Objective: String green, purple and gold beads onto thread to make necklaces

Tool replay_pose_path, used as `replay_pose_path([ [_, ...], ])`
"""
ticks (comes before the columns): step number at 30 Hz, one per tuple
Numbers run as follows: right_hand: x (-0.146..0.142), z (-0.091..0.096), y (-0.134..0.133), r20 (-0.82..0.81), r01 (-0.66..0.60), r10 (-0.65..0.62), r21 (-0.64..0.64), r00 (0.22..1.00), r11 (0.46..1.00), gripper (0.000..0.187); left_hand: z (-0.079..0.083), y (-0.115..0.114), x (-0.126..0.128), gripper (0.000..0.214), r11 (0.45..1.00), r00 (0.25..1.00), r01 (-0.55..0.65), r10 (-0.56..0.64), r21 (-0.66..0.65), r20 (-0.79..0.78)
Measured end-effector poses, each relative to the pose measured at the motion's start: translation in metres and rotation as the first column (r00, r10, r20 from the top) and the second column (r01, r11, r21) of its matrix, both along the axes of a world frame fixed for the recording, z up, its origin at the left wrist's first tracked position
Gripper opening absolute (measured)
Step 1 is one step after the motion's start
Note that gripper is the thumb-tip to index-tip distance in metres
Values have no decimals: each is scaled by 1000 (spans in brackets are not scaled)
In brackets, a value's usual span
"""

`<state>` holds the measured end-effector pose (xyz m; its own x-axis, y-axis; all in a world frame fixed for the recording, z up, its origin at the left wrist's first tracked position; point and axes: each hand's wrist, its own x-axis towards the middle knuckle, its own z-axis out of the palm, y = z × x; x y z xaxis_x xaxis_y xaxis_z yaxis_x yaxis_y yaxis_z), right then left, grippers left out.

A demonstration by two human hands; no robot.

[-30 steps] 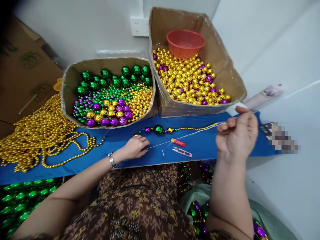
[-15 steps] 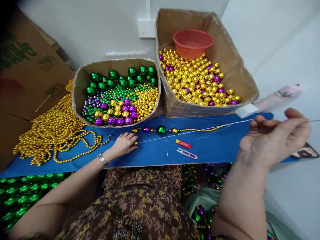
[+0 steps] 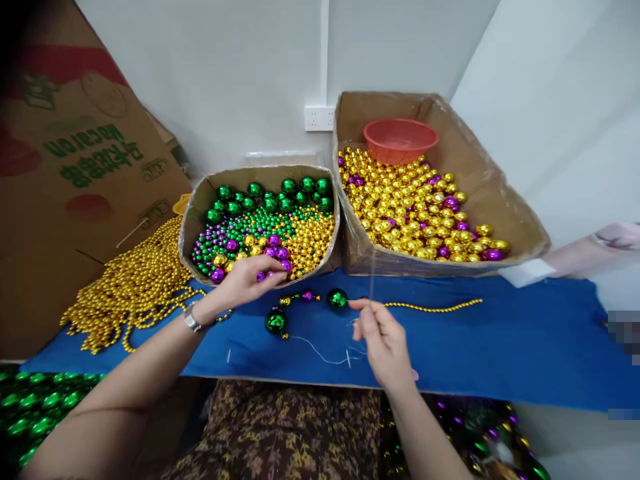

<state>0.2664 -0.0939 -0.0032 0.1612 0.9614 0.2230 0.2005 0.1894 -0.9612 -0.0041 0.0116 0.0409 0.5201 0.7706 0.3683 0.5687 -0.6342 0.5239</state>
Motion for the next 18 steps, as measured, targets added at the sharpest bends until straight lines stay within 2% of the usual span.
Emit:
replay_pose_path([
  [3, -11, -20, 1, -70, -141, 132, -134, 989, 981, 35, 9, 58, -9, 17, 974, 971, -218, 223, -59, 89],
  [6, -14, -29, 0, -72, -150, 138, -201, 988, 968, 36, 7, 119, -19, 7, 899, 897, -417, 431, -136, 95],
  [8, -11, -32, -2, -43, -158, 152, -220, 987, 963, 38, 4, 151, -23, 6, 861, 865, -486, 499, -151, 60],
  [10, -5, -34, -3, 0, -162, 166, -231, 986, 959, 38, 2, 170, -24, 9, 864, 876, -474, 483, -169, 12],
  [13, 4, -39, -3, 48, -141, 157, -244, 987, 960, 36, 0, 176, -24, 8, 898, 925, -377, 376, -228, -52],
  [16, 8, -45, -3, 78, -152, 179, -267, 981, 951, 36, 2, 164, -24, 7, 946, 979, -166, 125, -280, -160],
  [18, 6, -47, -1, 90, -161, 192, -274, 977, 948, 36, 3, 154, -24, 12, 959, 963, -53, -25, -280, -267],
])
